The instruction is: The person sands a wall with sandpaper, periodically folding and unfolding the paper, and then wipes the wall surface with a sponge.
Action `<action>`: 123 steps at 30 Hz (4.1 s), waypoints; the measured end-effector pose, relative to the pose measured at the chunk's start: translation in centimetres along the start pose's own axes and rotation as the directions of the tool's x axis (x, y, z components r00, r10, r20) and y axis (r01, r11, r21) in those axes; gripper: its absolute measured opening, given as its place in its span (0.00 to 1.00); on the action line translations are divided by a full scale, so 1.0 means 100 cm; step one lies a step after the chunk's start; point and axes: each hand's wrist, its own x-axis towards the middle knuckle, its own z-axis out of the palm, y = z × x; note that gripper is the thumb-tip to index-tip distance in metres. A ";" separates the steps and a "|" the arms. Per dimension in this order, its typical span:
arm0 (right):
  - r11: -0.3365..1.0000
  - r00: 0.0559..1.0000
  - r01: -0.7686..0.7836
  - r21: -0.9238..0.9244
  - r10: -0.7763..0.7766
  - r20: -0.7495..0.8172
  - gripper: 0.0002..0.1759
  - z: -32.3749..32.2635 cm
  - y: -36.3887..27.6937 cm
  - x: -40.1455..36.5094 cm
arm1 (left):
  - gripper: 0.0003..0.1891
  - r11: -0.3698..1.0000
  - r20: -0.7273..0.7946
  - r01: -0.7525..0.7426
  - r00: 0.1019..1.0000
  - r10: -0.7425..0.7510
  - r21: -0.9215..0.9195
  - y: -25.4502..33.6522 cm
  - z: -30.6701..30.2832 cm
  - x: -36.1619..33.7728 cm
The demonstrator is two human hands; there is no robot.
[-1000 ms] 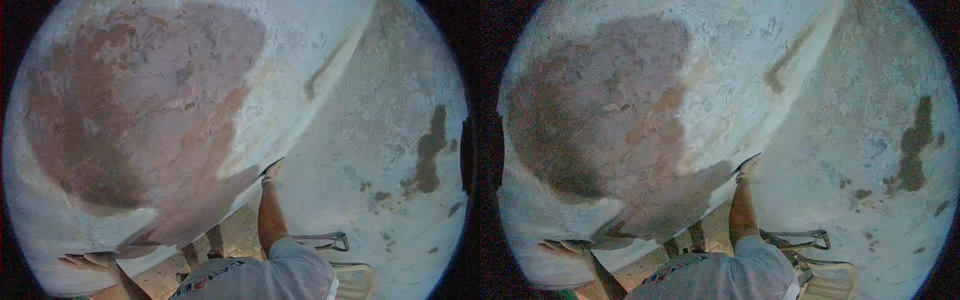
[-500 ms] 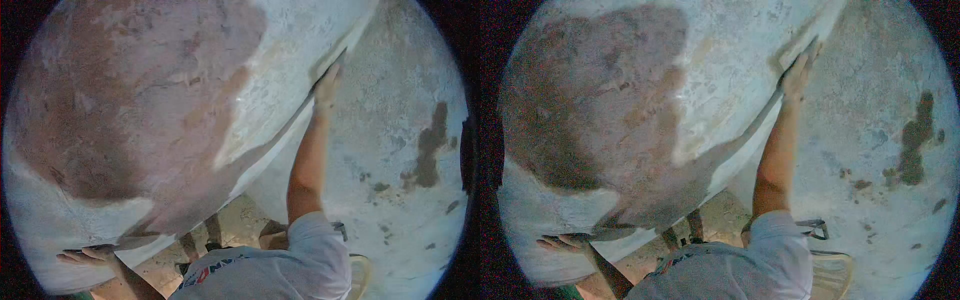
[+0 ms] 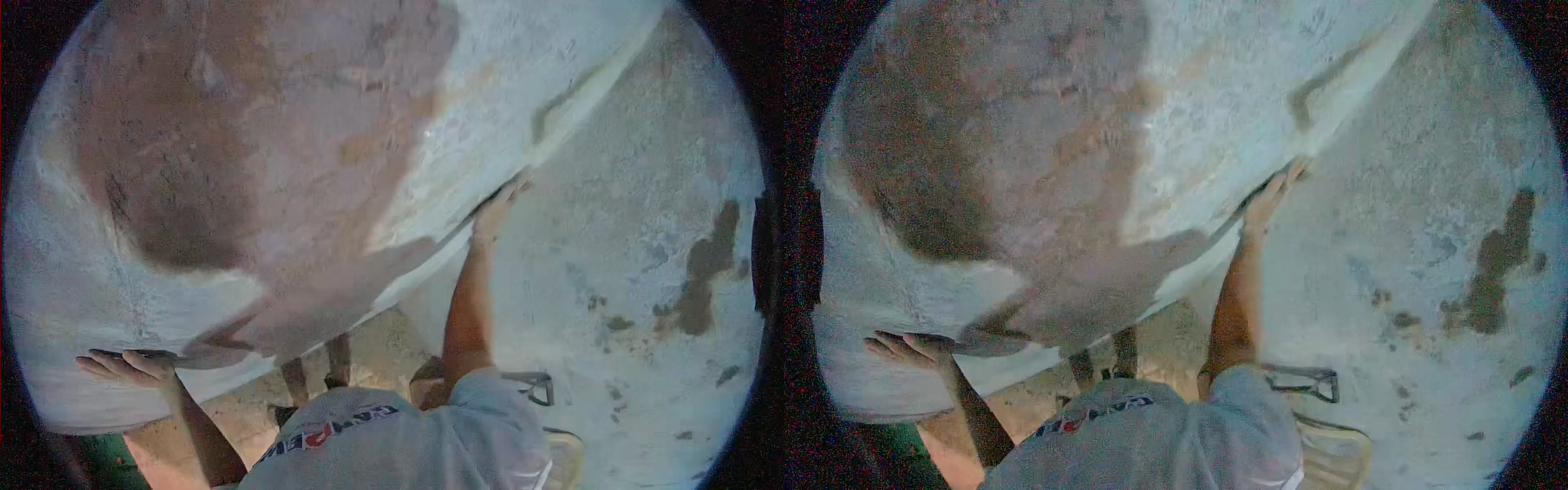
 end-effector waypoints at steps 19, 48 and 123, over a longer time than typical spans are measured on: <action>0.740 0.747 -0.608 0.287 0.656 -0.109 0.33 0.052 0.342 -0.222 | 0.33 0.980 0.071 -0.183 0.982 0.178 0.084 0.004 -0.007 0.002; 0.875 0.928 -0.250 0.414 0.338 -0.155 0.42 0.028 0.096 -0.068 | 0.33 0.998 0.039 -0.061 0.997 0.060 0.022 0.007 -0.005 0.003; 0.775 0.774 0.632 0.001 -0.630 -0.061 0.35 0.095 -0.353 -0.059 | 0.49 0.859 0.499 0.500 0.720 -0.482 0.109 -0.286 -0.114 -0.019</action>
